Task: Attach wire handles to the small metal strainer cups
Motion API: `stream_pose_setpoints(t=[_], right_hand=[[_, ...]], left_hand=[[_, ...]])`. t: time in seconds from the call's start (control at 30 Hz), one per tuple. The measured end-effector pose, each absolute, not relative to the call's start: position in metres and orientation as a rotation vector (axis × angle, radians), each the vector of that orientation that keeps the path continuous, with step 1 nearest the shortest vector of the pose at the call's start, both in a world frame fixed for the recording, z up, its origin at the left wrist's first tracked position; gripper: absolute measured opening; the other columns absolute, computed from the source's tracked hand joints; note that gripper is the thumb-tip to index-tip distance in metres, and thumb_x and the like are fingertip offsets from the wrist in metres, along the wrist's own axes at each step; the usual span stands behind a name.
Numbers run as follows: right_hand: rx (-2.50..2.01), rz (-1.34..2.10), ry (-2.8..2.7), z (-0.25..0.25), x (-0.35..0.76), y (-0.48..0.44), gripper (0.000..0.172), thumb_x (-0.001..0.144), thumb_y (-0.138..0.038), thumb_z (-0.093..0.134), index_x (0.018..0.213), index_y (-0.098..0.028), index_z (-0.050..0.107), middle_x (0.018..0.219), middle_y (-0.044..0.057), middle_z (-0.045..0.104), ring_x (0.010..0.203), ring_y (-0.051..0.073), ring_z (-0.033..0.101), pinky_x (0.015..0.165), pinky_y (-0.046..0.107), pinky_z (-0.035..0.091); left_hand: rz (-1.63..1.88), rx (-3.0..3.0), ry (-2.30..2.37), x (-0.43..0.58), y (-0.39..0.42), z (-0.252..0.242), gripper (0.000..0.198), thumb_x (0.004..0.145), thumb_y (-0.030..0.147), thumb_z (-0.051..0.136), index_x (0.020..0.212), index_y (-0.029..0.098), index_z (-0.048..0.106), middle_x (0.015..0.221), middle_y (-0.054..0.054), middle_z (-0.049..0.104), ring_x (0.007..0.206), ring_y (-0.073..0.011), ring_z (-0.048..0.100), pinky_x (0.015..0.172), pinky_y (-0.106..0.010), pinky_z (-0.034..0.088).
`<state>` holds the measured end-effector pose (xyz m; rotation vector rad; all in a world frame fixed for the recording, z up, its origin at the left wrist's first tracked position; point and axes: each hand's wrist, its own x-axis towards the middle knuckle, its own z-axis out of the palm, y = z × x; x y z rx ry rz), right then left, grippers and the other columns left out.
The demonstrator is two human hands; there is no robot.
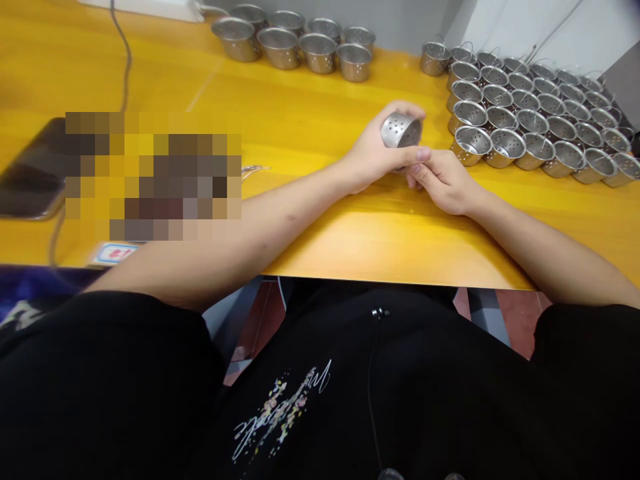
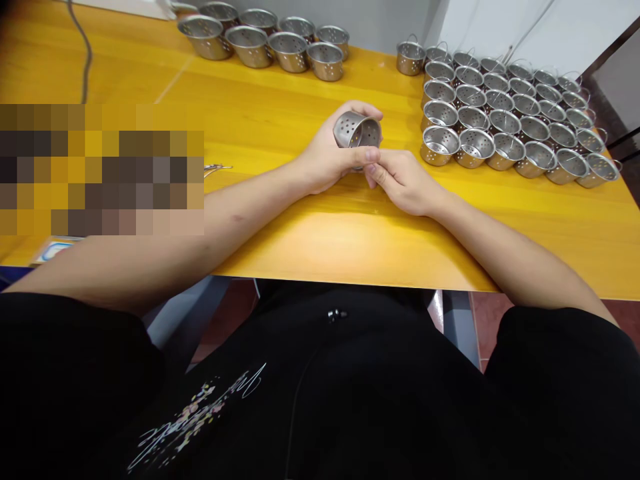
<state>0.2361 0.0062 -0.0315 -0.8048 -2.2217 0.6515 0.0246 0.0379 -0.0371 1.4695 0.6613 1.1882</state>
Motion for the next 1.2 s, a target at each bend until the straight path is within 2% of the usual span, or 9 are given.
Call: stream_pose_setpoints(t=[0.3, 0.5, 0.67, 0.87, 1.07, 1.2], right_hand=[[-0.796, 0.625, -2.246, -0.0346, 0.2391, 0.0096, 0.084, 0.117, -0.103, 0.049, 0.085, -0.028, 0.068, 0.074, 0.003, 0.062, 0.077, 0.024, 0.062, 0.082, 0.040, 0.055], [-0.822, 0.639, -2.219, -0.0357, 0.2399, 0.0126, 0.084, 0.117, -0.102, 0.054, 0.081, -0.028, 0.067, 0.071, 0.002, 0.063, 0.074, 0.024, 0.061, 0.078, 0.040, 0.054], [-0.831, 0.616, -2.225, -0.0350, 0.2405, 0.0135, 0.080, 0.118, -0.097, 0.058, 0.079, -0.027, 0.067, 0.074, 0.003, 0.067, 0.075, 0.024, 0.062, 0.079, 0.040, 0.055], [-0.853, 0.621, -2.227, -0.0344, 0.2404, 0.0137, 0.073, 0.120, -0.089, 0.064, 0.080, -0.028, 0.067, 0.075, 0.003, 0.070, 0.076, 0.025, 0.063, 0.081, 0.041, 0.056], [-0.835, 0.613, -2.238, -0.0359, 0.2414, 0.0149, 0.060, 0.122, -0.070, 0.067, 0.080, -0.027, 0.067, 0.077, 0.003, 0.070, 0.076, 0.024, 0.062, 0.081, 0.041, 0.054], [-0.846, 0.593, -2.257, -0.0371, 0.2421, 0.0159, 0.054, 0.121, -0.062, 0.067, 0.079, -0.027, 0.067, 0.075, 0.002, 0.070, 0.075, 0.024, 0.061, 0.080, 0.040, 0.053]], left_hand=[[1.174, 1.440, 0.665, 0.0282, 0.0373, -0.0397, 0.062, 0.072, 0.034, 0.111, 0.121, 0.027, 0.074, 0.120, -0.005, 0.078, 0.115, -0.0273, 0.076, 0.095, -0.037, 0.065], [1.124, 1.489, 0.670, 0.0244, 0.0364, -0.0414, 0.059, 0.078, 0.045, 0.110, 0.121, 0.030, 0.073, 0.124, -0.008, 0.077, 0.112, -0.0300, 0.073, 0.088, -0.039, 0.061], [1.127, 1.509, 0.609, 0.0214, 0.0353, -0.0403, 0.059, 0.075, 0.042, 0.108, 0.122, 0.031, 0.074, 0.124, -0.008, 0.075, 0.113, -0.0306, 0.072, 0.094, -0.043, 0.062], [1.109, 1.518, 0.640, 0.0237, 0.0389, -0.0419, 0.065, 0.069, 0.047, 0.107, 0.122, 0.035, 0.072, 0.124, -0.008, 0.076, 0.116, -0.0344, 0.071, 0.095, -0.047, 0.061], [1.132, 1.543, 0.627, 0.0246, 0.0390, -0.0435, 0.059, 0.073, 0.041, 0.103, 0.124, 0.034, 0.072, 0.123, -0.008, 0.077, 0.121, -0.0345, 0.073, 0.097, -0.045, 0.062], [1.136, 1.552, 0.641, 0.0252, 0.0382, -0.0424, 0.058, 0.071, 0.032, 0.099, 0.122, 0.033, 0.071, 0.123, -0.008, 0.076, 0.120, -0.0336, 0.072, 0.101, -0.045, 0.062]])
